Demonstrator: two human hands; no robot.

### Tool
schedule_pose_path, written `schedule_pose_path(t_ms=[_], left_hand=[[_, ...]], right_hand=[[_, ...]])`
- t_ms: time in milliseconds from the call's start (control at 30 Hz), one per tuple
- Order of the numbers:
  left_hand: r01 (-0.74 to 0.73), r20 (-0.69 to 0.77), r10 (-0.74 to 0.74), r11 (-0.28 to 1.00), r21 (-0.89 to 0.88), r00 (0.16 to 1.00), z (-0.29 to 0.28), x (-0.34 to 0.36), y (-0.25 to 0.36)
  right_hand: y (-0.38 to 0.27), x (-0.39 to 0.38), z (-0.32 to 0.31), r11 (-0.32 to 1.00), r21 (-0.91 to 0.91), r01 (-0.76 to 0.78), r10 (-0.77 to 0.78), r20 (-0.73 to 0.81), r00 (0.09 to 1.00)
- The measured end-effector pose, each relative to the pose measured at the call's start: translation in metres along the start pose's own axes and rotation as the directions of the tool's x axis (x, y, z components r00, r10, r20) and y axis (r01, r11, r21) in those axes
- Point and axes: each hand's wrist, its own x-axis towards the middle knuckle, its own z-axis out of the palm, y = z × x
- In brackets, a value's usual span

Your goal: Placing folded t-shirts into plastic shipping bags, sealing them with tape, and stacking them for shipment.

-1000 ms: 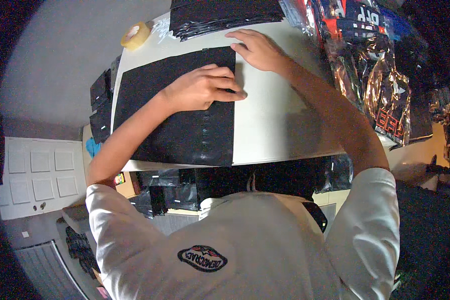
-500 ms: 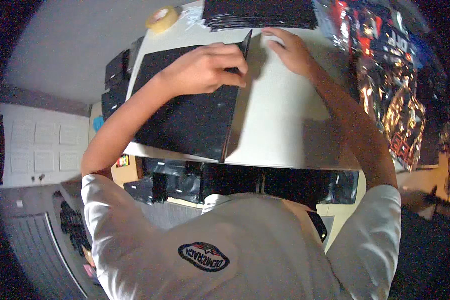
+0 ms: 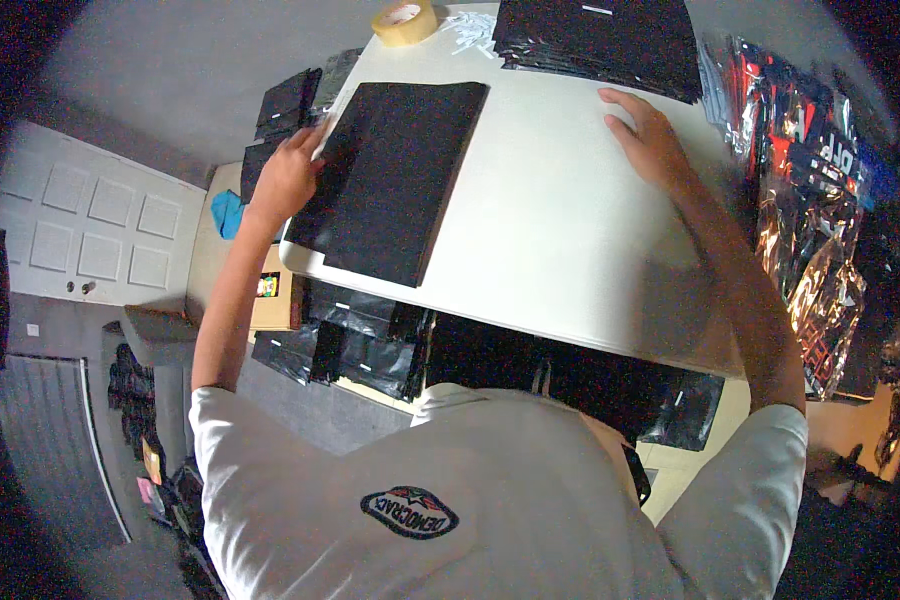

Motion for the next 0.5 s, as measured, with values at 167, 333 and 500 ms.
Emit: schedule_pose_path(t_ms=[167, 333, 500], left_hand=[[0.165, -0.028, -0.171, 0.976, -0.14, 0.985, 0.022, -0.035, -0.018], [0.204, -0.06, -0.211, 0.974, -0.103, 0.976, 0.026, -0.058, -0.005], [0.362, 0.169, -0.325, 0.883, -0.298, 0.931, -0.005, -0.082, 0.073]], right_hand=[[-0.016, -0.001, -0.002, 0.997, -0.072, -0.003, 0.004, 0.013, 1.0], [-0.015, -0.004, -0.004, 0.997, -0.074, -0.013, 0.011, -0.019, 1.0], [-0.006, -0.007, -0.002, 0.998, -0.06, 0.009, -0.014, -0.072, 0.997]])
